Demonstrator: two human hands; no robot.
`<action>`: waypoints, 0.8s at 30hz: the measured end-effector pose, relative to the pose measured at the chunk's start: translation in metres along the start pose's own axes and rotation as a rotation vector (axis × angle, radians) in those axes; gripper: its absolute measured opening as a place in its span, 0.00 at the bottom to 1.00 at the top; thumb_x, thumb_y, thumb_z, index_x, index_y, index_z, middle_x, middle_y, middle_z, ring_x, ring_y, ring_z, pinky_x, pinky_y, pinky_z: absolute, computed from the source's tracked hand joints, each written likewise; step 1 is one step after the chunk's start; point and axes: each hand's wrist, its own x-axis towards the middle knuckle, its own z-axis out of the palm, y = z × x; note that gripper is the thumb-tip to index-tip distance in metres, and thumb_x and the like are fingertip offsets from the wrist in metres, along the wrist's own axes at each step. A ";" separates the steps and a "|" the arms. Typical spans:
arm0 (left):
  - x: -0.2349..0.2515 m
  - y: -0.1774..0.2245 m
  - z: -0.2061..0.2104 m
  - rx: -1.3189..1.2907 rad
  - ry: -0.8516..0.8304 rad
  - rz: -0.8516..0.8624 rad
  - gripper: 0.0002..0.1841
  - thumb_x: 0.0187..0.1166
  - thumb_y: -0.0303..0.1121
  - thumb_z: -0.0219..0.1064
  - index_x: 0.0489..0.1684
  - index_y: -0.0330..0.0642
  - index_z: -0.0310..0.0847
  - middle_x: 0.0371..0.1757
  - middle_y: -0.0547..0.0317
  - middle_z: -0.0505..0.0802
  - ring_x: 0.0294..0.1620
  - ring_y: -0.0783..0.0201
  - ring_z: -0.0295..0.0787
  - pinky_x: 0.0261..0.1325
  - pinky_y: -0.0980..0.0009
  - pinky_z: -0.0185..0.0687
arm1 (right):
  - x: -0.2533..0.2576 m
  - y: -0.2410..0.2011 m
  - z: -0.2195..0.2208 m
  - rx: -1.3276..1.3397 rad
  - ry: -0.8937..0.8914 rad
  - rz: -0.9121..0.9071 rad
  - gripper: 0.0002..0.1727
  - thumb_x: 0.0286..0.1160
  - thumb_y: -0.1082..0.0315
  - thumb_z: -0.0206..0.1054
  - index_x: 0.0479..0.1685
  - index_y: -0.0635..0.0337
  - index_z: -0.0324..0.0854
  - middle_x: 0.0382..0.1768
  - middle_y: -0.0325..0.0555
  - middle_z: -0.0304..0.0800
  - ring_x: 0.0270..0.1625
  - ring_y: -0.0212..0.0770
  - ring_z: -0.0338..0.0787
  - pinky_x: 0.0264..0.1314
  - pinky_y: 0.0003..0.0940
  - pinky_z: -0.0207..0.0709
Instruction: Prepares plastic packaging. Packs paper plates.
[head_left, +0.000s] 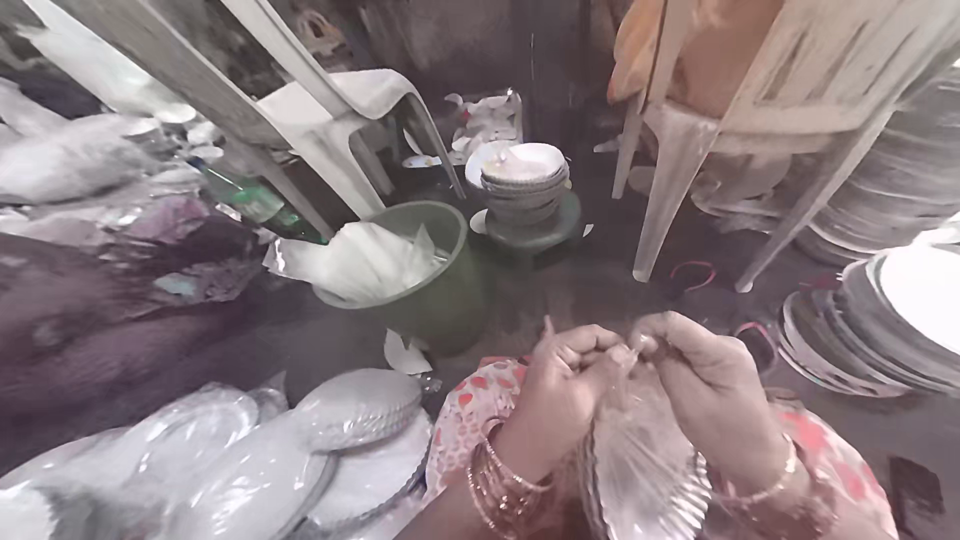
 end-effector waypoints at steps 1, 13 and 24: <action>0.002 -0.003 0.002 0.034 0.078 0.034 0.09 0.80 0.20 0.60 0.34 0.37 0.87 0.23 0.73 0.88 0.21 0.83 0.81 0.26 0.85 0.79 | 0.001 0.003 0.006 -0.011 0.052 -0.005 0.11 0.79 0.76 0.55 0.36 0.63 0.85 0.29 0.32 0.86 0.33 0.15 0.83 0.38 0.10 0.78; 0.005 -0.045 0.001 0.766 0.276 0.708 0.12 0.83 0.30 0.62 0.33 0.36 0.89 0.32 0.56 0.95 0.36 0.72 0.92 0.47 0.79 0.86 | 0.007 0.007 0.002 0.058 0.058 0.445 0.11 0.82 0.71 0.59 0.33 0.56 0.86 0.21 0.25 0.82 0.21 0.15 0.77 0.25 0.12 0.72; -0.004 -0.085 -0.001 1.053 0.238 0.907 0.09 0.82 0.28 0.62 0.38 0.37 0.89 0.34 0.52 0.95 0.32 0.63 0.90 0.42 0.74 0.84 | 0.025 0.027 -0.006 -0.009 -0.351 0.830 0.10 0.80 0.69 0.65 0.31 0.59 0.88 0.21 0.33 0.82 0.24 0.25 0.79 0.31 0.25 0.74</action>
